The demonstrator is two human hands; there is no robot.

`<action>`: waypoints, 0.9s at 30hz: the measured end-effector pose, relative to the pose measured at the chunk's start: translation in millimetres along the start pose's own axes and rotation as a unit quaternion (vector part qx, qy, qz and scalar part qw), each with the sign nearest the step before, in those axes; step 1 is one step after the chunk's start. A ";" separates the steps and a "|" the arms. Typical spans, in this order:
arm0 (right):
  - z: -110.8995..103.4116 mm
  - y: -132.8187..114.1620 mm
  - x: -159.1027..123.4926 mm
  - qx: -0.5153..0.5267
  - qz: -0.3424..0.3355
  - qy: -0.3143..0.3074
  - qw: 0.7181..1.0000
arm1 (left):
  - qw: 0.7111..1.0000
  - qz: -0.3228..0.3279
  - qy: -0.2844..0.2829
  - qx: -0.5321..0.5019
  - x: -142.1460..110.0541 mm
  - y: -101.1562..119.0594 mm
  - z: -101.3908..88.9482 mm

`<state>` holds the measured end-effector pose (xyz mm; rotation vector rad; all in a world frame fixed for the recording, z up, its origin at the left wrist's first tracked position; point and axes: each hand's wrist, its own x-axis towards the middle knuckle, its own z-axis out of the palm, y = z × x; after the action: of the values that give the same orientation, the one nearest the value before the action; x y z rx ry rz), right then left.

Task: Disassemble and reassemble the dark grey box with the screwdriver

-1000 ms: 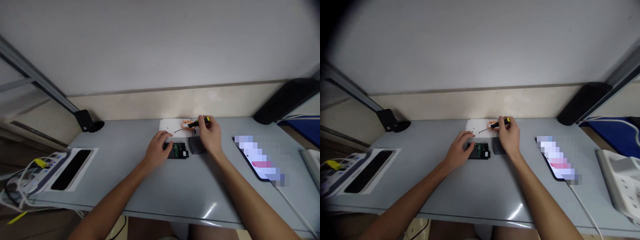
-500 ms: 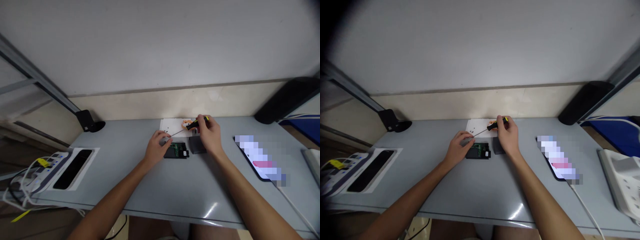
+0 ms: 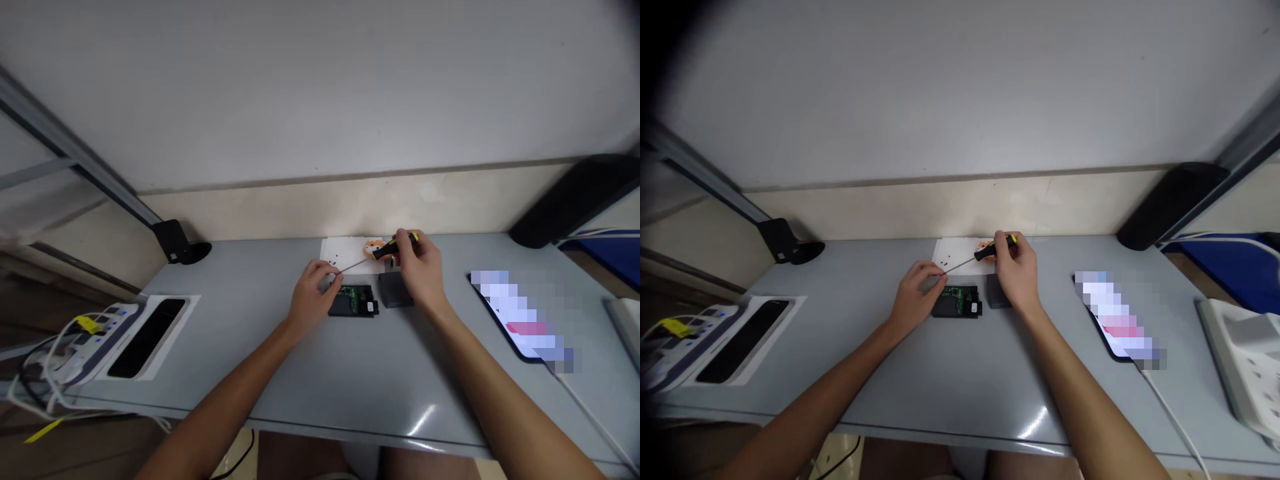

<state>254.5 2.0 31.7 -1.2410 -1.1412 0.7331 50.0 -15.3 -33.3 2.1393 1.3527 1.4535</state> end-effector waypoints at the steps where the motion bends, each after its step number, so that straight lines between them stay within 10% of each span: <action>1: 0.0 -0.2 -0.1 0.002 0.000 -0.001 1.000 | 1.000 0.004 0.002 0.003 0.1 0.0 -0.3; 27: 10.3 9.0 -12.2 0.059 -0.015 -0.038 0.997 | 0.989 0.047 -0.110 0.082 5.2 1.2 -13.4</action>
<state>242.3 -3.6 19.3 -1.1037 -1.1600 0.8200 40.1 -15.8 -22.9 2.4138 1.3457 1.1294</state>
